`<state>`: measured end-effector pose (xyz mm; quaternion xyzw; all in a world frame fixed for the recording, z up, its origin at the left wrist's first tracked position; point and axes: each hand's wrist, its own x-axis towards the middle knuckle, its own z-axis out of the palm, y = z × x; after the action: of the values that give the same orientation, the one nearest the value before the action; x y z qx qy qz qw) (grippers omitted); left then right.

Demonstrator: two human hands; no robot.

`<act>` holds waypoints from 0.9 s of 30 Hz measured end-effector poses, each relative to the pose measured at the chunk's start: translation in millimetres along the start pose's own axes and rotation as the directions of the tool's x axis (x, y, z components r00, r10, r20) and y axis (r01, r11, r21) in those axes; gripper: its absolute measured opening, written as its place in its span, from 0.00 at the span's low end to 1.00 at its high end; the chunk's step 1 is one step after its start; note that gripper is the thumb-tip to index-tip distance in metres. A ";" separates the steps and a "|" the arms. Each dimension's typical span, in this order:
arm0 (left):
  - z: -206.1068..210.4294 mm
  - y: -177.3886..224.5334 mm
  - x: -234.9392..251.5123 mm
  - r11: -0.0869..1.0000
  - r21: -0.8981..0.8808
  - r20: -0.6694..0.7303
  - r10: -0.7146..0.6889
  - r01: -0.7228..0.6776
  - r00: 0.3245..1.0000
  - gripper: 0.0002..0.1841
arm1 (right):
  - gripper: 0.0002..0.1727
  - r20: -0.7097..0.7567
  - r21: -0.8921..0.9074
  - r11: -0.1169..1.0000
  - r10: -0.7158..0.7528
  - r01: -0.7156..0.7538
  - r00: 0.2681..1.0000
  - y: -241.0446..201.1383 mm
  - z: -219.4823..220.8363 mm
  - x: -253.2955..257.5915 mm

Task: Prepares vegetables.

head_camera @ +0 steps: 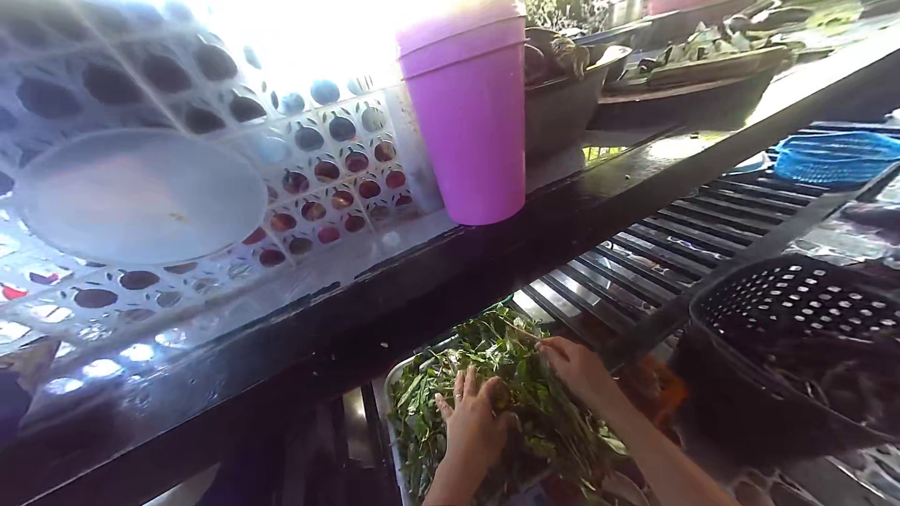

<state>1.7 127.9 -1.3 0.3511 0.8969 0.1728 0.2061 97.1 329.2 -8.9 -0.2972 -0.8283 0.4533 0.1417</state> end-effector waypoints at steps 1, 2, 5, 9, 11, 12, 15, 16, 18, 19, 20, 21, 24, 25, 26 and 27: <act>-1.4 -1.1 -2.2 0.995 -0.089 -0.086 0.036 -0.044 0.996 0.25 | 0.18 -0.030 0.016 0.999 -0.035 0.035 0.999 -5.9 3.8 -4.3; -3.4 -1.9 -2.0 0.979 -0.188 -0.162 0.049 -0.080 0.986 0.20 | 0.18 -0.052 0.028 0.997 -0.068 0.069 0.996 -10.1 10.1 -8.5; -18.7 -2.2 3.8 0.832 -0.555 -0.090 -0.054 -0.005 0.995 0.20 | 0.19 -0.034 0.078 0.984 -0.158 0.160 0.987 -19.5 42.8 -27.5; -16.2 -17.0 16.9 0.652 -0.749 0.043 -0.136 0.121 0.990 0.19 | 0.18 0.127 0.065 0.964 -0.266 0.259 0.956 -31.7 88.6 -67.3; -22.0 -22.9 18.4 0.705 -0.699 0.036 -0.133 0.120 0.990 0.16 | 0.19 0.237 0.027 0.938 -0.341 0.345 0.910 -31.5 96.4 -74.7; -26.0 -26.3 17.7 0.742 -0.660 0.022 -0.137 0.117 0.990 0.15 | 0.20 0.246 0.006 0.922 -0.378 0.388 0.893 -28.3 97.5 -73.2; -44.6 -33.0 8.2 0.855 -0.506 -0.042 -0.157 0.115 0.987 0.16 | 0.26 0.148 -0.009 0.952 -0.301 0.306 0.942 -21.3 88.3 -53.6; -51.3 -33.5 1.8 0.880 -0.457 -0.048 -0.170 0.130 0.984 0.16 | 0.26 0.117 0.053 0.976 -0.216 0.211 0.969 -20.2 82.6 -44.7; -61.2 -32.6 -15.4 0.918 -0.368 -0.067 -0.183 0.147 0.981 0.16 | 0.23 0.087 0.218 0.975 -0.050 0.030 0.995 -18.2 73.8 -28.6; -65.4 -31.1 -25.5 0.936 -0.318 -0.083 -0.188 0.153 0.979 0.16 | 0.22 0.073 0.258 0.966 0.006 -0.024 0.997 -17.3 70.9 -22.4; -69.6 -30.0 -35.5 0.949 -0.271 -0.096 -0.190 0.158 0.977 0.16 | 0.23 0.050 0.254 0.966 0.034 -0.046 0.998 -14.7 70.1 -15.8; -73.7 -30.2 -43.8 0.958 -0.235 -0.103 -0.191 0.163 0.976 0.17 | 0.25 0.023 0.237 0.970 0.048 -0.053 0.999 -12.0 70.1 -9.1; -87.6 -37.7 -59.6 0.962 -0.204 -0.155 -0.213 0.179 0.965 0.17 | 0.28 0.104 0.111 0.989 0.088 -0.100 0.991 -4.9 65.2 10.1; -93.4 -42.5 -62.3 0.958 -0.218 -0.179 -0.226 0.185 0.957 0.17 | 0.30 0.156 0.049 0.993 0.101 -0.110 0.983 -3.4 64.5 15.0; -98.8 -48.7 -64.1 0.954 -0.233 -0.212 -0.241 0.190 0.947 0.16 | 0.31 0.189 0.001 0.993 0.115 -0.117 0.975 -1.3 66.3 18.6; -103.8 -56.5 -65.3 0.948 -0.247 -0.246 -0.260 0.198 0.934 0.16 | 0.32 0.200 -0.030 0.991 0.130 -0.127 0.971 1.2 70.0 21.1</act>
<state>-37.2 25.7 78.0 0.1914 0.9272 0.2920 0.1357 45.7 296.2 -49.1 -0.3041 -0.8213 0.4820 0.0250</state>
